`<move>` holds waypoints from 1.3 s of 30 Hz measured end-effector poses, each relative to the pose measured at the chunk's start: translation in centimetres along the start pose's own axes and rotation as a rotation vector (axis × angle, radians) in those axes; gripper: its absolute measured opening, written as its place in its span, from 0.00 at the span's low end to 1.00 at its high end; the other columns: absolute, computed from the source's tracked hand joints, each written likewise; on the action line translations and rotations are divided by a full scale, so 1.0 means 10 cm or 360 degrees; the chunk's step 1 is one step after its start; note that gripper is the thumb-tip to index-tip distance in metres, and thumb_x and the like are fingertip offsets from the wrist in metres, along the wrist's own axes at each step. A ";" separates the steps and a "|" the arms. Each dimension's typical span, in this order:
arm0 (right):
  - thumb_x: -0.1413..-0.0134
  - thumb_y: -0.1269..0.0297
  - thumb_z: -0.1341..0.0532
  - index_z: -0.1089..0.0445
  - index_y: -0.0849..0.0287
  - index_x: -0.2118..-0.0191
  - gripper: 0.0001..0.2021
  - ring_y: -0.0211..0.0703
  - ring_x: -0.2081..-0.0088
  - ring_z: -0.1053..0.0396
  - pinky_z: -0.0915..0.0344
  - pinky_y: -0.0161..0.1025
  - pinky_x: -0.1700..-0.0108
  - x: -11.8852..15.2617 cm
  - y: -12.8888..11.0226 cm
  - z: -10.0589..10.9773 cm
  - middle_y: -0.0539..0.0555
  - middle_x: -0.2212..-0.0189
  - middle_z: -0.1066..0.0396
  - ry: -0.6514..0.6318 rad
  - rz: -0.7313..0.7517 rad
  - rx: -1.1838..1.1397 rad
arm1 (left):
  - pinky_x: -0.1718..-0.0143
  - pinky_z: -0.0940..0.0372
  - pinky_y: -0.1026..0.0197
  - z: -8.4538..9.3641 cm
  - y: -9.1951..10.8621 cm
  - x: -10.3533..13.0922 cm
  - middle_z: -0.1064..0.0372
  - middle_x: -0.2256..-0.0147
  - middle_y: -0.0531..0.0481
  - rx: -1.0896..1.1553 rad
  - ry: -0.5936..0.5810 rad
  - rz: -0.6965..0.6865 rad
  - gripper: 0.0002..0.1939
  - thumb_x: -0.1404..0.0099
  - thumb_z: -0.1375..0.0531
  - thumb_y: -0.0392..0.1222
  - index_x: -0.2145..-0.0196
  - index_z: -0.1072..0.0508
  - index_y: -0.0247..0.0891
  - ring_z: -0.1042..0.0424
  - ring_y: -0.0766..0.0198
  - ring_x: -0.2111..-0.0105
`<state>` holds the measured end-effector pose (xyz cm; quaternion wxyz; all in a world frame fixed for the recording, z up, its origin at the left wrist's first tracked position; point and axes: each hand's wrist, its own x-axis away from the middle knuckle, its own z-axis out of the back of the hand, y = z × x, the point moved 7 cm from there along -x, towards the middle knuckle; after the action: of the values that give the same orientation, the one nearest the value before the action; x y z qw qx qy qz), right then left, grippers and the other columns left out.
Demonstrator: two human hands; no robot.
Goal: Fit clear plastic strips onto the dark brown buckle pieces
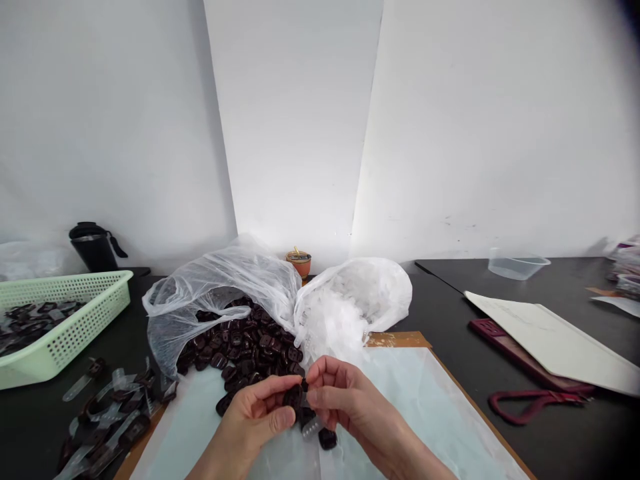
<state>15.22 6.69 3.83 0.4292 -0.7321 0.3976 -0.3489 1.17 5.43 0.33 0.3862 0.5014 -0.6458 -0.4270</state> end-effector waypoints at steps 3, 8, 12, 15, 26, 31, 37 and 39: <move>0.63 0.70 0.29 0.30 0.61 0.69 0.12 0.29 0.80 0.43 0.47 0.30 0.77 0.01 -0.03 0.01 0.44 0.81 0.35 0.0030 0.0010 0.0006 | 0.52 0.35 0.55 0.01 0.03 0.00 0.21 0.57 0.44 -0.0120 0.0016 -0.0013 0.21 0.51 0.27 0.45 0.58 0.18 0.43 0.29 0.50 0.53; 0.64 0.69 0.28 0.30 0.60 0.69 0.14 0.30 0.80 0.42 0.47 0.30 0.77 0.00 -0.02 0.02 0.44 0.80 0.34 0.0038 0.0030 0.0043 | 0.54 0.34 0.56 0.00 0.11 0.01 0.24 0.60 0.46 -0.0254 0.0008 -0.0166 0.18 0.50 0.28 0.43 0.59 0.17 0.43 0.29 0.52 0.57; 0.65 0.69 0.28 0.30 0.60 0.70 0.13 0.30 0.81 0.43 0.47 0.30 0.77 0.00 0.00 0.03 0.44 0.81 0.34 0.0046 0.0003 0.0057 | 0.56 0.33 0.58 -0.02 0.14 0.01 0.26 0.60 0.46 -0.0269 -0.0028 -0.0235 0.17 0.48 0.29 0.42 0.58 0.18 0.43 0.29 0.53 0.58; 0.65 0.70 0.28 0.30 0.60 0.70 0.13 0.30 0.81 0.42 0.47 0.30 0.77 -0.01 0.02 0.02 0.44 0.81 0.32 0.0022 -0.0026 0.0048 | 0.57 0.34 0.58 -0.06 0.16 0.01 0.26 0.60 0.46 -0.0241 -0.0084 -0.0258 0.17 0.48 0.29 0.43 0.58 0.18 0.43 0.29 0.54 0.58; 0.61 0.66 0.27 0.28 0.61 0.67 0.14 0.37 0.72 0.32 0.37 0.35 0.66 -0.02 0.03 0.01 0.49 0.74 0.28 -0.0095 0.0066 0.0051 | 0.61 0.34 0.58 -0.05 0.18 0.02 0.31 0.62 0.47 -0.0306 -0.0017 -0.0275 0.17 0.48 0.29 0.42 0.58 0.17 0.43 0.31 0.56 0.63; 0.63 0.66 0.26 0.28 0.60 0.67 0.15 0.37 0.73 0.32 0.35 0.36 0.66 -0.05 0.04 0.00 0.49 0.74 0.28 -0.0076 0.0100 0.0065 | 0.63 0.34 0.58 -0.01 0.16 0.01 0.33 0.60 0.47 -0.0361 -0.0011 -0.0255 0.17 0.49 0.29 0.42 0.58 0.18 0.44 0.32 0.57 0.64; 0.62 0.58 0.26 0.27 0.61 0.66 0.18 0.37 0.72 0.31 0.32 0.39 0.63 -0.08 0.07 -0.02 0.49 0.74 0.28 -0.0104 0.0091 0.0189 | 0.67 0.37 0.61 0.01 0.16 -0.01 0.32 0.62 0.48 -0.0440 -0.0038 -0.0224 0.17 0.47 0.31 0.38 0.58 0.18 0.42 0.32 0.59 0.66; 0.57 0.54 0.28 0.27 0.61 0.64 0.18 0.38 0.72 0.30 0.32 0.40 0.62 -0.08 0.08 -0.03 0.49 0.74 0.28 -0.0126 0.0103 0.0253 | 0.70 0.38 0.62 0.01 0.17 -0.01 0.32 0.63 0.48 -0.0485 -0.0030 -0.0228 0.17 0.47 0.32 0.37 0.58 0.18 0.42 0.33 0.61 0.67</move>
<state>14.38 7.03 3.04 0.5123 -0.6957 0.3748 -0.3361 0.57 5.80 1.84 0.4203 0.4779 -0.5397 -0.5511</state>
